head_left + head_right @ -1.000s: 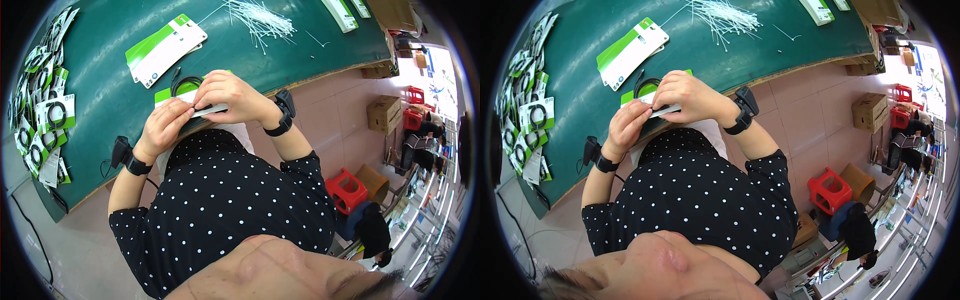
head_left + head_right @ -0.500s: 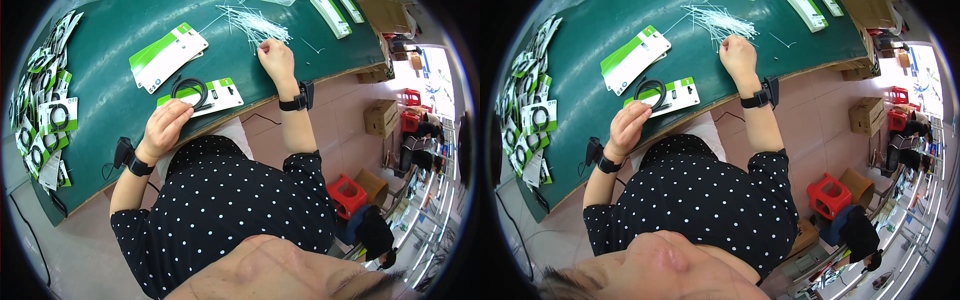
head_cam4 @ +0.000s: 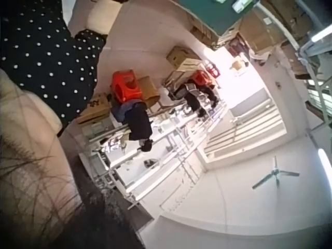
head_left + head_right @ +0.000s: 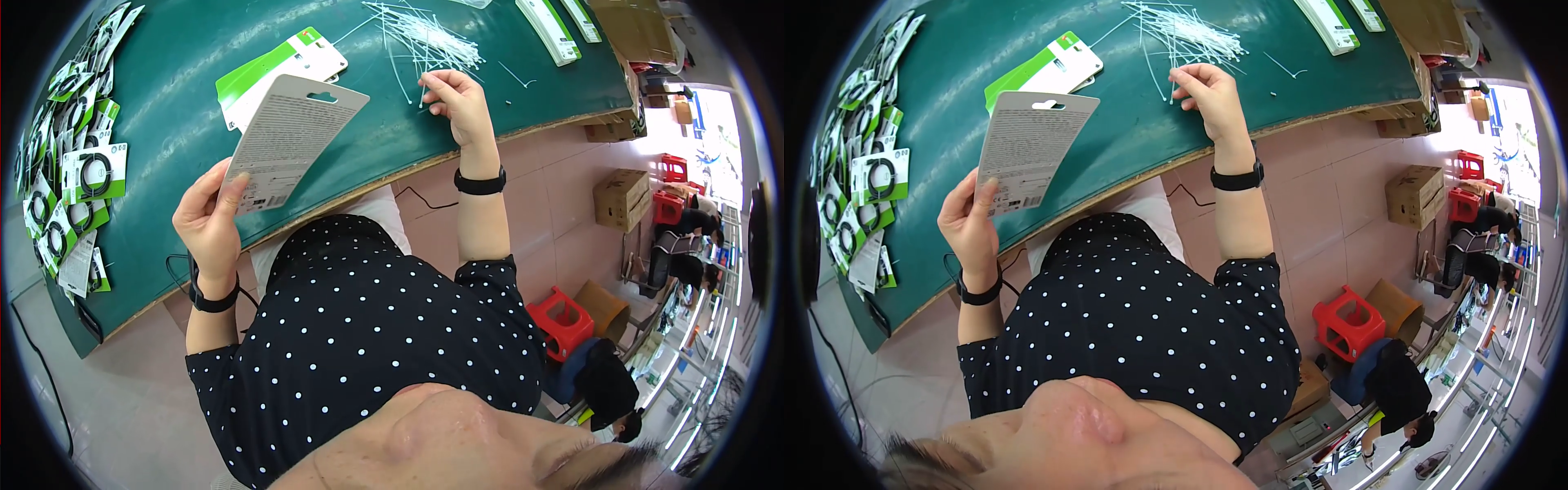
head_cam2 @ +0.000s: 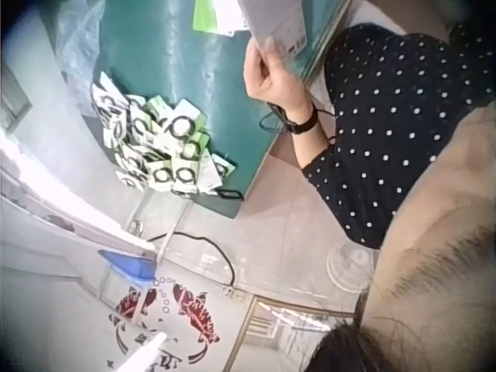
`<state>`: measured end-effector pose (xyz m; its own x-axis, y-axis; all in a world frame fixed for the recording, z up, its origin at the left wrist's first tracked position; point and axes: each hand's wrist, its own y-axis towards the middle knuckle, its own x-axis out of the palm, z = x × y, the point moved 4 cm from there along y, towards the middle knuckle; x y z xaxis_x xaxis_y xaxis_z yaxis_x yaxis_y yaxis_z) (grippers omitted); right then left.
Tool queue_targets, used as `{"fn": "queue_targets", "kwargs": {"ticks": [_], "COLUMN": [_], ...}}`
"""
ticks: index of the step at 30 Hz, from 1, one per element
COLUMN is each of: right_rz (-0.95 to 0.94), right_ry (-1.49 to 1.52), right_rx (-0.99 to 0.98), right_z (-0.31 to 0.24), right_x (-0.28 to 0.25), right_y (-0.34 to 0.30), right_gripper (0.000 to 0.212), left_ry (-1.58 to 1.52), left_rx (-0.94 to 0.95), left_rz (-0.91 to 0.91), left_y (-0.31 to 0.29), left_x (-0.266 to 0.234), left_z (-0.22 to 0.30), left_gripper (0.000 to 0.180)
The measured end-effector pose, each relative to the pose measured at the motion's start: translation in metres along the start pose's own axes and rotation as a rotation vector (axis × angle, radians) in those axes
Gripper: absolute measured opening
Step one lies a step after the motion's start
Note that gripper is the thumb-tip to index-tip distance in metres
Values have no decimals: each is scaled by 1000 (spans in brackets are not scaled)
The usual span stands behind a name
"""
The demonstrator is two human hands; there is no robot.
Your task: The person packages a USB cable by placing it onto a cardboard backing, threading a plastic tie through the card and around the cable, and pulling the tie tight by hand. They then turn the package over to inspect it before placing it onto a pile of others on the table.
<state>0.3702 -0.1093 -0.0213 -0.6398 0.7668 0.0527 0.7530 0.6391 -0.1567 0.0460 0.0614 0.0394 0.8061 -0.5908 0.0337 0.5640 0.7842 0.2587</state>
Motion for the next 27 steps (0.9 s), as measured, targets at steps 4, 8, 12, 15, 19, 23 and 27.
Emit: {"fn": "queue_targets", "kwargs": {"ticks": [4, 8, 12, 15, 19, 23, 27], "right_rz": [-54, -82, -224, -395, -424, -470, -438], "right_ry": [149, 116, 11, -31, -46, -107, -8], "right_rx": [-28, -142, -324, -225, -91, -60, -49], "right_z": [-6, -36, -50, -45, -26, -24, -24], "right_x": [14, 39, 66, 92, 114, 120, 124], "right_y": [-7, -40, -91, -114, -116, -117, -120], "right_gripper": [13, 8, 1, 5, 6, 6, 6], "left_ry": [-162, -162, -200, -215, -221, -237, -248], "left_rx": [-203, -315, -355, -345, -337, -317, -292], "left_rz": [27, 46, -9, -15, -32, -9, 27], "left_y": [-6, -5, 4, 3, 3, 4, 5], "left_x": [-3, 2, 16, 23, 26, 26, 21], "left_z": [-7, -18, -21, -16, -18, -15, -17], "left_gripper": [24, 25, 24, 24, 24, 24, 24]}}
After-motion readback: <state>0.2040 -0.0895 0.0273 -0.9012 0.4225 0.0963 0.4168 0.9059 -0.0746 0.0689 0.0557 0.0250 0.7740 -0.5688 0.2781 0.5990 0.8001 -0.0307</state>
